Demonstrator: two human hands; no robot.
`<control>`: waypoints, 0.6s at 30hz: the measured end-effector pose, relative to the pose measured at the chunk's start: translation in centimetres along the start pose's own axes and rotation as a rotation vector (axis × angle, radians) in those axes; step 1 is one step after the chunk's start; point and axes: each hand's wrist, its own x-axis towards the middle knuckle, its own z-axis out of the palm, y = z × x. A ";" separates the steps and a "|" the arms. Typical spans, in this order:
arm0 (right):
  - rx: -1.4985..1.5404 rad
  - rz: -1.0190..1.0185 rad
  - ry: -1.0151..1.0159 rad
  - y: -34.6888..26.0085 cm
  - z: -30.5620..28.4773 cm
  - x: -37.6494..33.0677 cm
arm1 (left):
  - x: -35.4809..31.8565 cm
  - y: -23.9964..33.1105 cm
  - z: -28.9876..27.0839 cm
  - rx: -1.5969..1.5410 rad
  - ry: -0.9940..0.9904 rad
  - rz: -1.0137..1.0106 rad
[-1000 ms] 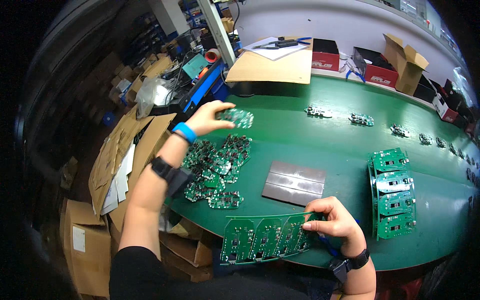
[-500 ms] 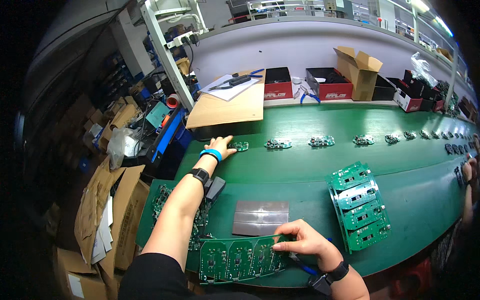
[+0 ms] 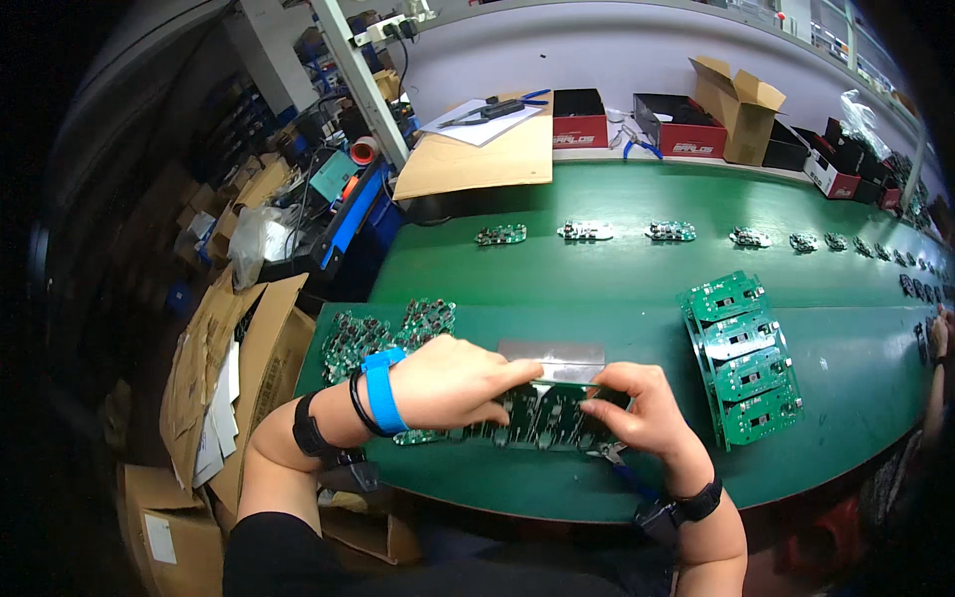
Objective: Separating individual circuit boards from a multi-unit panel using pliers at an assembly line.
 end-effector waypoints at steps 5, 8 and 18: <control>-0.735 -0.343 0.314 -3.5 0.5 2.2 | 0.2 -2.8 -0.1 0.085 0.342 -0.154; -0.741 -0.300 0.339 -2.6 0.8 4.0 | 1.6 -5.1 0.7 -0.024 0.381 -0.149; -0.723 -0.218 0.326 0.2 1.3 4.8 | 3.4 -6.7 3.1 -0.016 0.391 -0.148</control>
